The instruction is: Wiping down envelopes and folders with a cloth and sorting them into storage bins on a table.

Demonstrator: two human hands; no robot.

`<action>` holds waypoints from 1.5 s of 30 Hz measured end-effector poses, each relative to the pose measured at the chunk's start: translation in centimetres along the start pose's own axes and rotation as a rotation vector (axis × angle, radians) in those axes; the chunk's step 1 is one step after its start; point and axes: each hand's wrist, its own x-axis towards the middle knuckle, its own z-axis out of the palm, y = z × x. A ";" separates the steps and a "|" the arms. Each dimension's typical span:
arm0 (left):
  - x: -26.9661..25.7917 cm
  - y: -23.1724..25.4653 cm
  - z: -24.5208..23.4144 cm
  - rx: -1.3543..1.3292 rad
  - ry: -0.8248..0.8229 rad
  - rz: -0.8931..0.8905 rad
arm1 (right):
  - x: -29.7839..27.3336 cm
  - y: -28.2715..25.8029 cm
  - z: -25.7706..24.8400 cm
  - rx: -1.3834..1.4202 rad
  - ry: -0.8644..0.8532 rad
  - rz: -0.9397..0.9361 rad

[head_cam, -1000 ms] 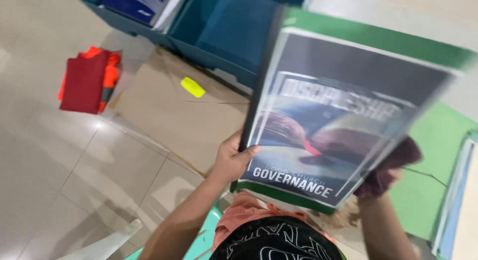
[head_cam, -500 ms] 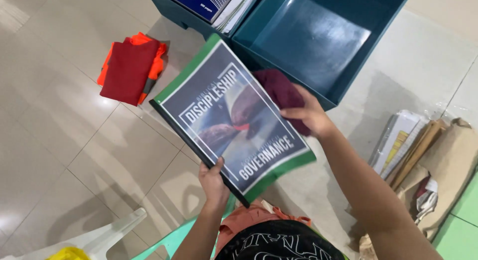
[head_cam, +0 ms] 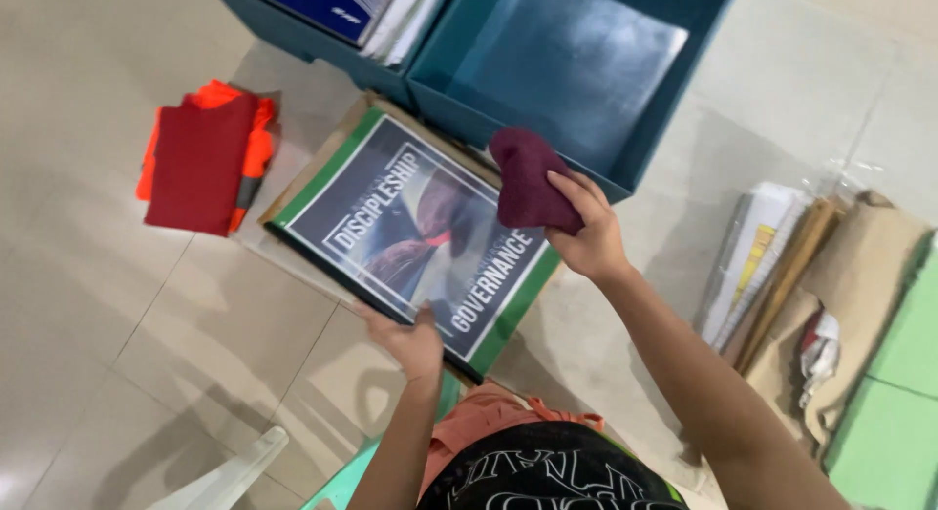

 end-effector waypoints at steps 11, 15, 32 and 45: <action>-1.1 7.5 3.2 0.326 -0.301 0.906 | -19.2 2.3 -17.9 0.368 0.429 0.489; -10.1 14.1 11.0 -0.050 -0.773 0.989 | -29.1 3.1 -23.4 0.534 0.773 0.643; -57.0 18.4 34.1 0.103 -1.875 -0.150 | -61.0 19.6 -50.6 0.286 1.460 0.597; -57.7 18.8 36.3 0.176 -1.651 -0.334 | -60.3 22.3 -52.7 -0.004 0.989 1.182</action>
